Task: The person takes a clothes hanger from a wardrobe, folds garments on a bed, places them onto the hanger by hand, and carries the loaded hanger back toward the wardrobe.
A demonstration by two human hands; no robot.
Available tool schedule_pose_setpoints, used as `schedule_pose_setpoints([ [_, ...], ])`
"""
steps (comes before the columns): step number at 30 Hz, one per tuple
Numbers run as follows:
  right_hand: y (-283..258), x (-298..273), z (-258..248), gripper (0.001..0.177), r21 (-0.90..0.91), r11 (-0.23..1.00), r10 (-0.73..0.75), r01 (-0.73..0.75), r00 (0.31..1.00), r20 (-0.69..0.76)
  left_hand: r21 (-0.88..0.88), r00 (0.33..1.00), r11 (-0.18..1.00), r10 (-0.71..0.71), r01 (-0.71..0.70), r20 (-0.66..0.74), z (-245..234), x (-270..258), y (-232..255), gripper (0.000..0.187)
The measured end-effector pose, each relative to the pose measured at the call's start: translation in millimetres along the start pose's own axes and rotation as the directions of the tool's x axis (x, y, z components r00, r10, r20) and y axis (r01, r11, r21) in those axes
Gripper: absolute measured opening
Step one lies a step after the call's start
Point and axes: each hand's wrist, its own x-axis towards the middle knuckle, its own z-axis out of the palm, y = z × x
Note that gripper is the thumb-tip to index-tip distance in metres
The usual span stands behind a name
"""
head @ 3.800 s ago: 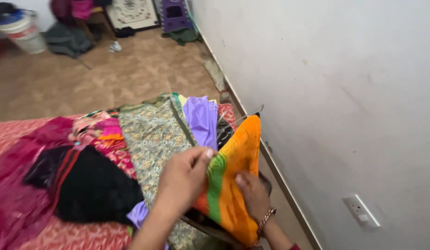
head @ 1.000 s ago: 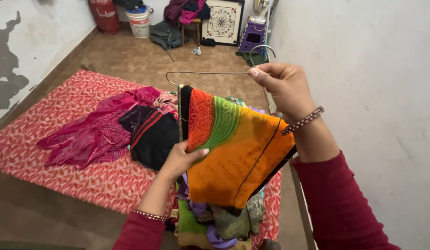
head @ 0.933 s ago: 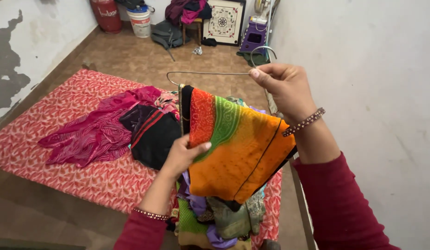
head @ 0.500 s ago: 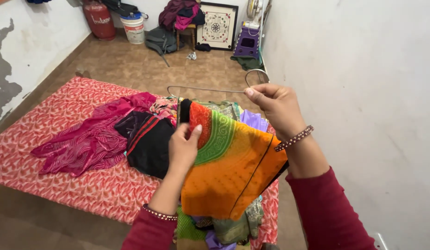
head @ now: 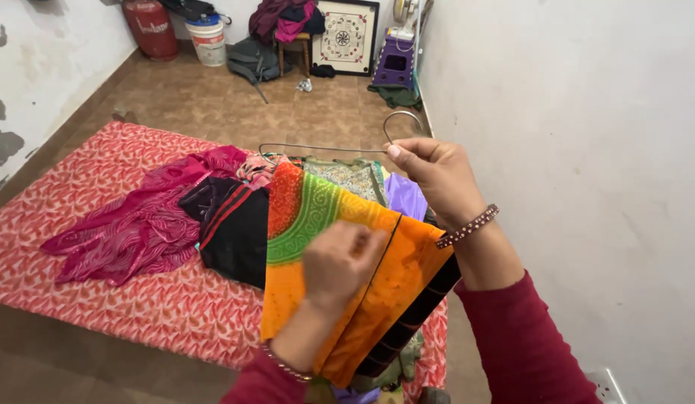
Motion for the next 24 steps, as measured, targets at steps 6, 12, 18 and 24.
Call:
schedule_pose_setpoints([
  [6,4.9,2.8,-0.2,0.020,-0.027,1.000,0.016,-0.014,0.998,0.065,0.069,0.999,0.997,0.017,-0.020,0.048,17.6,1.2,5.7,0.012],
  [12,9.0,8.5,7.1,0.021,0.030,0.999,0.036,-0.037,0.998,0.055,-0.103,0.961,0.957,0.275,-0.271,0.034,14.2,6.1,14.5,0.013],
  [18,-1.4,0.5,9.1,0.022,0.030,0.981,0.193,-0.194,0.981,0.020,-0.046,0.972,0.988,0.152,-0.146,0.181,30.7,-0.5,18.4,0.026],
  [24,-4.7,-3.4,0.0,0.025,0.068,0.975,0.210,-0.210,0.978,0.017,-0.059,0.959,0.966,-0.258,0.253,-0.116,24.2,8.8,-37.9,0.024],
])
